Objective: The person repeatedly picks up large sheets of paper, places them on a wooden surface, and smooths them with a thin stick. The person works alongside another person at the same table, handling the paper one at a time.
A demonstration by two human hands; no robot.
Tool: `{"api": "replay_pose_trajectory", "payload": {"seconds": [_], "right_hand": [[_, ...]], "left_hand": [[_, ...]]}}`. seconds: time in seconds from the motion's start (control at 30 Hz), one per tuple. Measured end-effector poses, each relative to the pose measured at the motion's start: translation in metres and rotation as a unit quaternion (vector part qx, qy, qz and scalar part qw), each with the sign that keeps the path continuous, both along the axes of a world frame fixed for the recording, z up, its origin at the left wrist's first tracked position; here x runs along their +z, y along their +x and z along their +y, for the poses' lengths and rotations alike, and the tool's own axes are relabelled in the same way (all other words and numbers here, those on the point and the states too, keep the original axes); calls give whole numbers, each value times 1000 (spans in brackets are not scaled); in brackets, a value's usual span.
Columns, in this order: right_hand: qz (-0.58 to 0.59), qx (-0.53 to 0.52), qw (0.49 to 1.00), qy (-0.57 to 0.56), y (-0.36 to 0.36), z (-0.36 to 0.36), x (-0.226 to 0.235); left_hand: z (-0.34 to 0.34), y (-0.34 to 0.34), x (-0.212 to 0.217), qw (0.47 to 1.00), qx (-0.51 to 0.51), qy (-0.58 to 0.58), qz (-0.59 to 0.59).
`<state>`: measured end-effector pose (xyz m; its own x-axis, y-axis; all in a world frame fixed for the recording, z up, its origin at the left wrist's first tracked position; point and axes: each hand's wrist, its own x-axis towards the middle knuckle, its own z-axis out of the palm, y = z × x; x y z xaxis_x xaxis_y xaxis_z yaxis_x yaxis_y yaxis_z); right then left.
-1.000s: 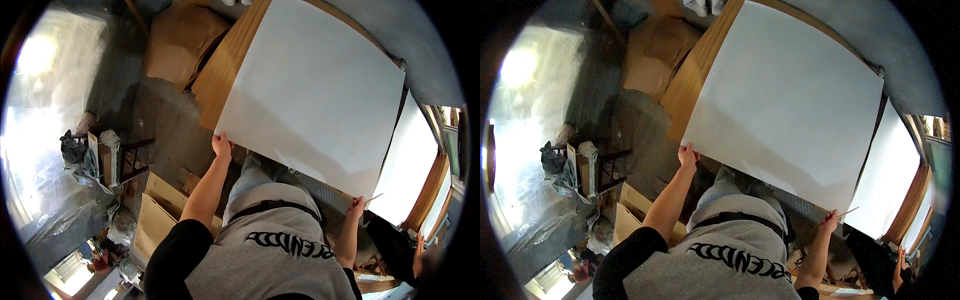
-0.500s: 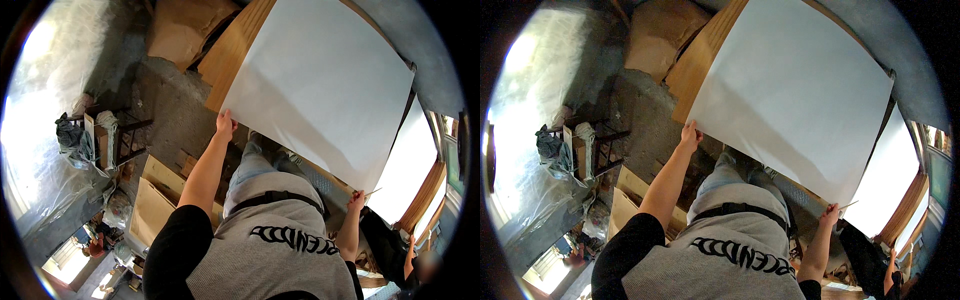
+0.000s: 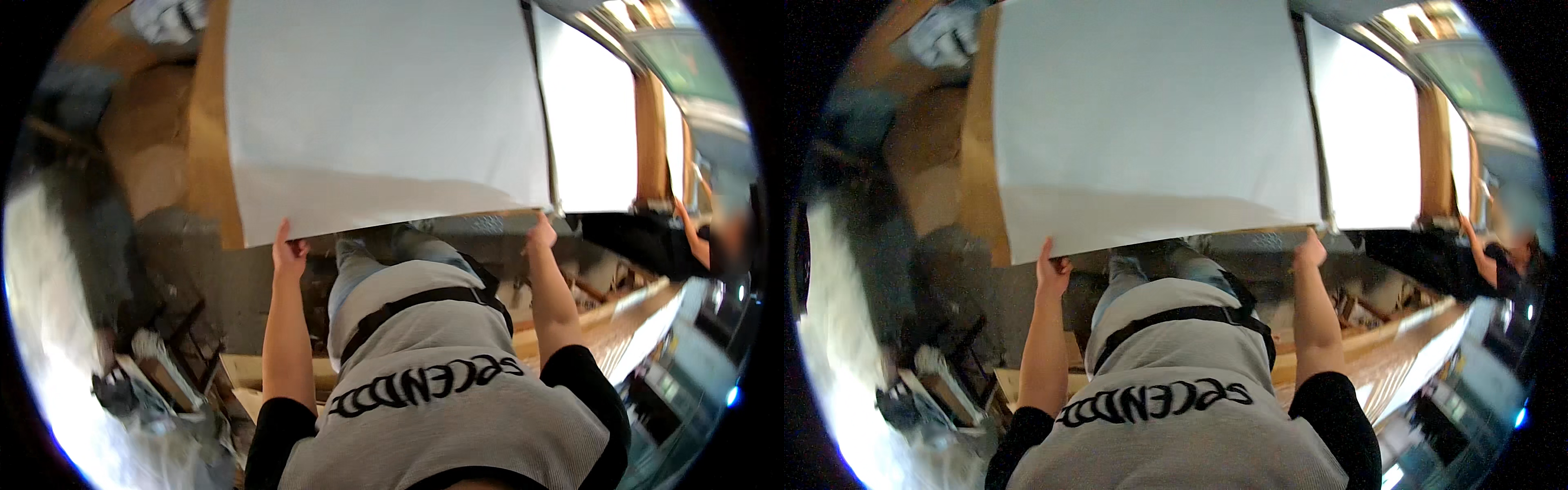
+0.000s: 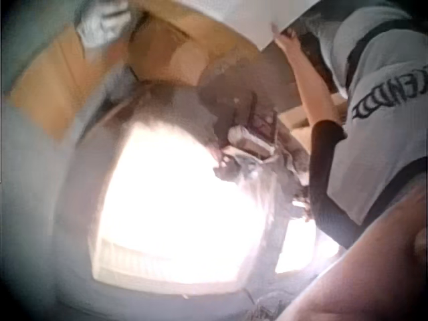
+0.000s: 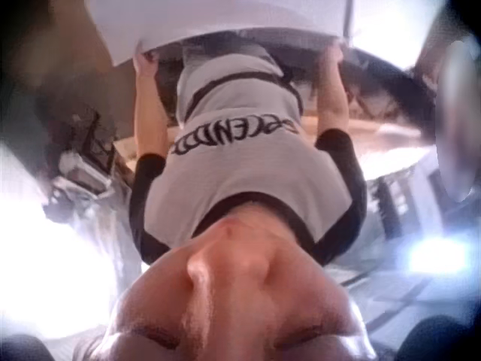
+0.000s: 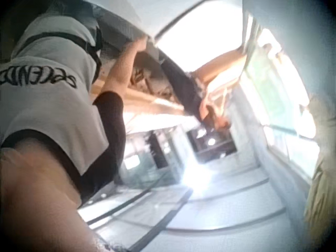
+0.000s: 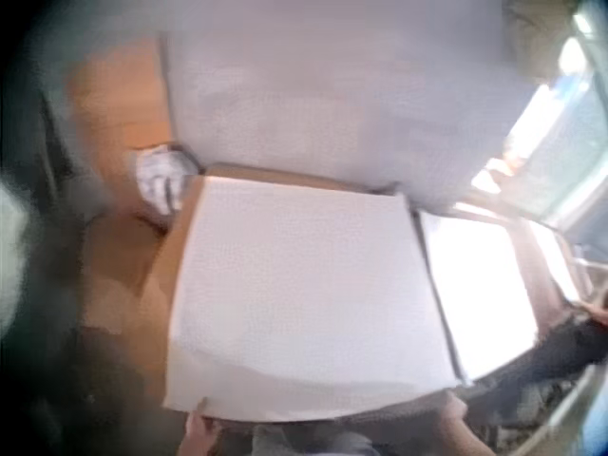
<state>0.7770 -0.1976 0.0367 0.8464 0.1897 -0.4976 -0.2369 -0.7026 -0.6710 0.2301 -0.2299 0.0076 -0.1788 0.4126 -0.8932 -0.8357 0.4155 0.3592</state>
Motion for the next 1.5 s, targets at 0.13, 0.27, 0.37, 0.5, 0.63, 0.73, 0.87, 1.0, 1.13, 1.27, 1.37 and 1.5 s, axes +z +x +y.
{"api": "replay_pose_trajectory", "payload": {"seconds": [0.13,0.27,0.37,0.5,0.63,0.73,0.87,1.0,1.13,1.27,1.37,1.5], "right_hand": [[-70,250,963,-67,-35,-14,23],[41,407,902,-138,-68,-23,29],[191,373,903,-98,-80,-31,13],[249,260,930,-71,-97,-26,11],[237,245,938,-63,-89,-29,-5],[200,272,940,-49,-81,-38,-29],[178,273,945,-2,-83,-45,-28],[341,183,915,110,-75,-51,-25],[432,180,877,105,-65,-44,-23],[428,219,874,68,-63,-24,-15],[343,215,907,115,-71,-17,-7],[307,221,907,187,-56,-12,24]], "left_hand": [[11,16,13,995,-94,1,40],[8,16,14,982,-154,-38,103],[1,15,22,979,-136,-68,134],[-18,4,21,978,-154,-62,126],[-15,11,38,975,-146,-96,138],[-28,-13,8,973,-170,-102,117],[-22,-3,26,972,-168,-105,126],[-19,-3,43,971,-162,-90,153],[-3,9,77,961,-135,-131,205],[11,6,107,956,-134,-100,243],[53,10,147,923,-173,-33,342],[153,56,245,887,-277,171,328]]}}
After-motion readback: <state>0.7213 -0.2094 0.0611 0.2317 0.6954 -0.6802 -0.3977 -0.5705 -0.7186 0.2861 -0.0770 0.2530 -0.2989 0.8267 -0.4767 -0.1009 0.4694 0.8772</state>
